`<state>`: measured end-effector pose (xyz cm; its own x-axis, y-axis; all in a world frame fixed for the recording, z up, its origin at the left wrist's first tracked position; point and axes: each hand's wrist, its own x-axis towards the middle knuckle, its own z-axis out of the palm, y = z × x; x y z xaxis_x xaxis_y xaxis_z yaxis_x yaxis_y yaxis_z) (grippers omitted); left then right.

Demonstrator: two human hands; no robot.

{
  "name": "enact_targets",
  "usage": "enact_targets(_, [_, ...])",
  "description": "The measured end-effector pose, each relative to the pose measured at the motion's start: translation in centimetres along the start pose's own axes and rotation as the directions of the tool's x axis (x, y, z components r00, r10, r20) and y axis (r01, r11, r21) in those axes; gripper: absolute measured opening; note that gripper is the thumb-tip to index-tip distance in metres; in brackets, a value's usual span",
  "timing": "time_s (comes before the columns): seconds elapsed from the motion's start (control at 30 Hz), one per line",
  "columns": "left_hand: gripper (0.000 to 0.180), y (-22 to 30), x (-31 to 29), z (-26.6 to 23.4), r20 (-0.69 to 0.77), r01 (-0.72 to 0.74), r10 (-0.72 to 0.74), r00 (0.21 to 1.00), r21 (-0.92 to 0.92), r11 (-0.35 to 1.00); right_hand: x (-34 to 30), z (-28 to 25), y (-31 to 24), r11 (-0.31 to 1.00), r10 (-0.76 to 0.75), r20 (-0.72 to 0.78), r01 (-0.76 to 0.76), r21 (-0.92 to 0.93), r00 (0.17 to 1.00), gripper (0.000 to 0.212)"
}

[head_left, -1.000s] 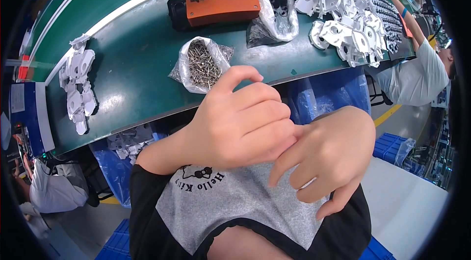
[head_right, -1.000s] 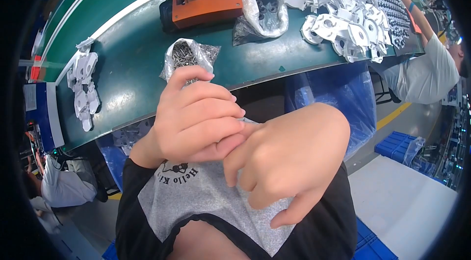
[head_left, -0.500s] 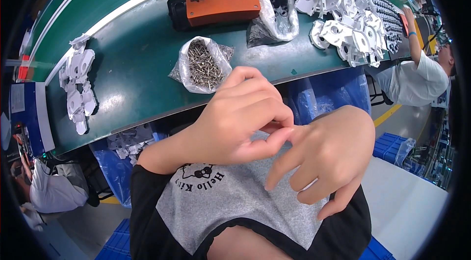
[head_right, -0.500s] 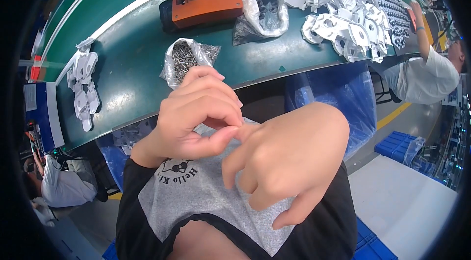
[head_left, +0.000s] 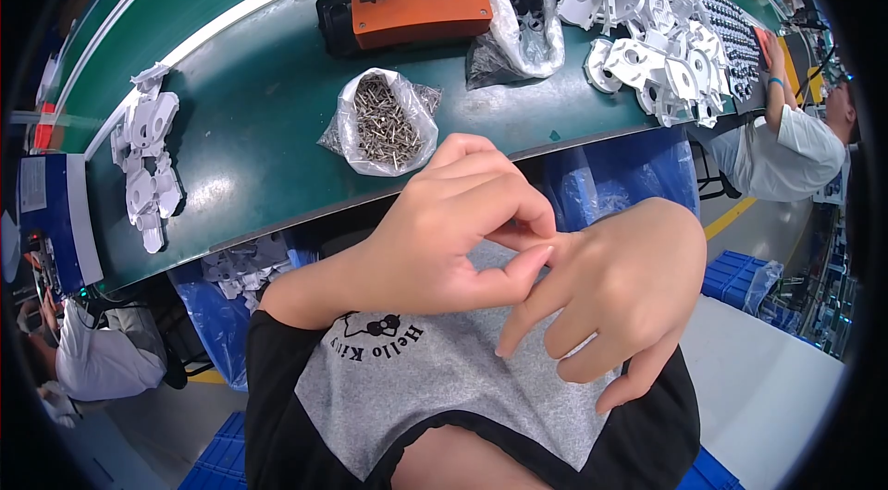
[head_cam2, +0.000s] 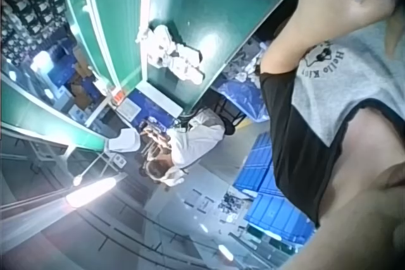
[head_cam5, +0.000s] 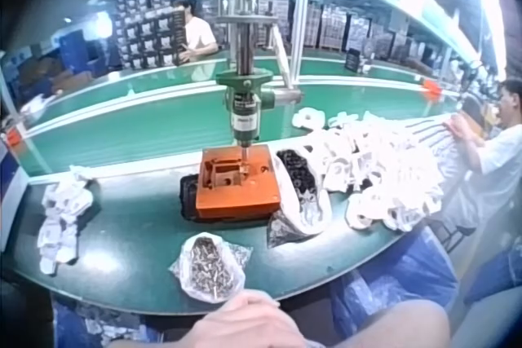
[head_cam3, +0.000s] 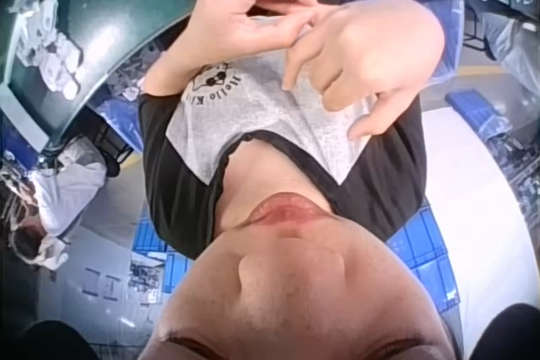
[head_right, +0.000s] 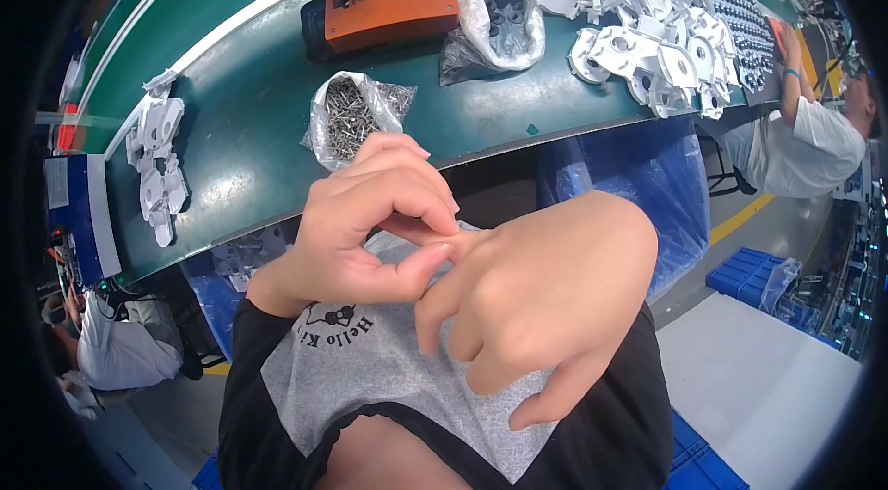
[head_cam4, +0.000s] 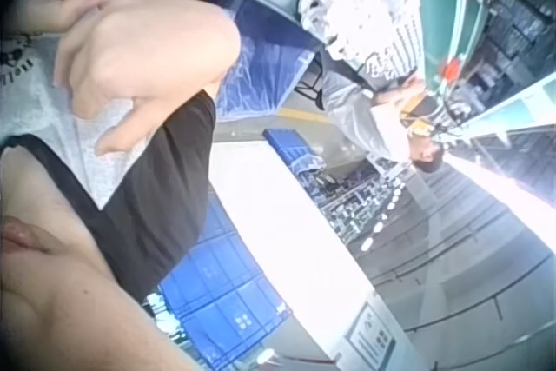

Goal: Assembling small metal pins into plastic housing units using a manual hand press machine on an assembly line.

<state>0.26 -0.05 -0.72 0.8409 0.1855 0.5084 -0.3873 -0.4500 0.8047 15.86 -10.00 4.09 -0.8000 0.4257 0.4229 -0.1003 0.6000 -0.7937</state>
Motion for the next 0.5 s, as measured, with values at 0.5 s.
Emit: enact_targets(0.5, [0.018,0.1,0.11,-0.13,0.015,0.029,-0.029,0.999,-0.046,0.999,-0.07,-0.15,-0.08,1.0,-0.009,0.011,0.009,-0.005,1.0,0.029])
